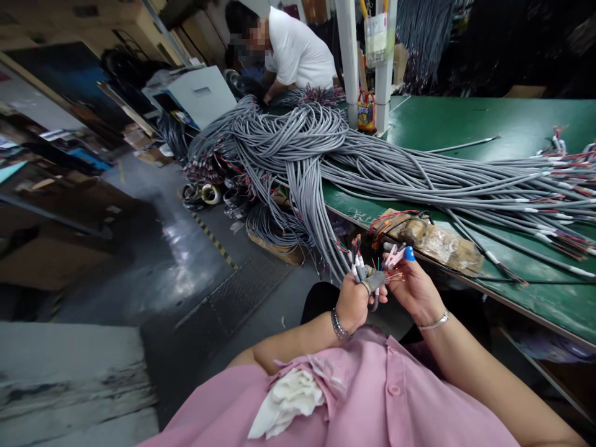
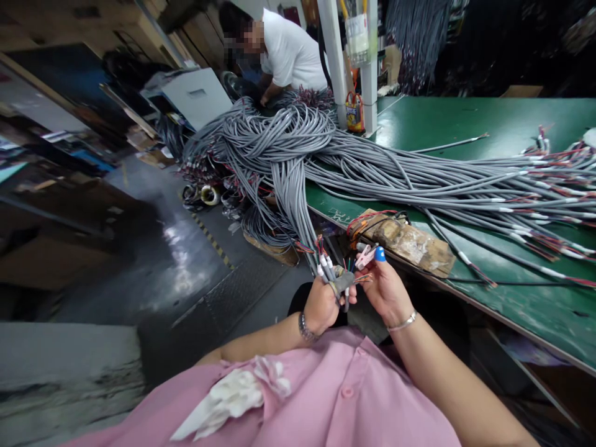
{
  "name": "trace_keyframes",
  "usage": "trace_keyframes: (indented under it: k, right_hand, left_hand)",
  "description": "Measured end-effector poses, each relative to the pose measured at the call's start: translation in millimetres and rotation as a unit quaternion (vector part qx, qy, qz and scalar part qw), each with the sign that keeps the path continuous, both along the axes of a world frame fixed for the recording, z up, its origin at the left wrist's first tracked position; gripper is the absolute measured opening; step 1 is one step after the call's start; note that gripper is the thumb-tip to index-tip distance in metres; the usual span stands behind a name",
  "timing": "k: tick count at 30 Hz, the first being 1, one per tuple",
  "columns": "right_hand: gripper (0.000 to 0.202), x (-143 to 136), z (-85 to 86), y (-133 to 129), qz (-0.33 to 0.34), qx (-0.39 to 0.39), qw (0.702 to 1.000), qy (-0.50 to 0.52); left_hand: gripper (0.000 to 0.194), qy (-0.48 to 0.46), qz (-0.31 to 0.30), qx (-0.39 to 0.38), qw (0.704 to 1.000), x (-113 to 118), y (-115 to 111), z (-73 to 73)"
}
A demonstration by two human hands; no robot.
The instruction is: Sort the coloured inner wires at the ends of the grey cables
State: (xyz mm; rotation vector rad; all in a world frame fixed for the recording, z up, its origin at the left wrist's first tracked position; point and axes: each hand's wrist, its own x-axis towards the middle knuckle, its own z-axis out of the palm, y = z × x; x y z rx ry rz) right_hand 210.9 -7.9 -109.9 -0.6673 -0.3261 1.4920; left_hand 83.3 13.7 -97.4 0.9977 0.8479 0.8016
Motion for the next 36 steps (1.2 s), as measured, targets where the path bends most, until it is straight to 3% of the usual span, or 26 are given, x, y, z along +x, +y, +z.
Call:
trace_keyframes:
  k: [4,6,11,15,20,24,32,36]
  right_hand:
    - [0.039,6,-1.6,-5,-0.024,-0.011,1.0,0.014]
    - [0.042,12,-3.8,-8,0.0,-0.022,1.0,0.003]
    - [0.042,26,-4.1,-18,0.117,-0.055,0.984,-0.127]
    - [0.022,25,4.5,-23,0.154,-0.003,0.961,-0.23]
    - [0.022,12,9.1,-25,0.196,0.03,0.923,-0.33]
    - [0.026,6,8.2,-27,0.168,0.042,0.919,-0.353]
    - [0.025,3,-7.0,-43,0.048,-0.009,0.937,-0.347]
    - [0.019,-13,-4.0,-46,-0.025,-0.005,0.954,-0.299]
  left_hand:
    - [0.036,-0.006,-0.007,0.01,1.0,-5,-2,0.6]
    - [0.036,0.005,-0.009,0.017,1.0,-9,-3,-0.2]
    - [0.035,0.044,-0.057,0.052,0.996,-20,-6,-6.4]
    - [0.033,0.068,-0.099,0.052,0.991,-23,-8,-10.5]
    - [0.03,0.118,-0.191,0.035,0.974,-23,-6,-8.0]
    - [0.028,0.121,-0.213,0.037,0.969,-27,-1,-5.6]
    - [0.041,0.057,-0.075,0.005,0.995,-24,4,-14.5]
    - [0.04,0.043,-0.111,0.025,0.993,-23,3,-13.1]
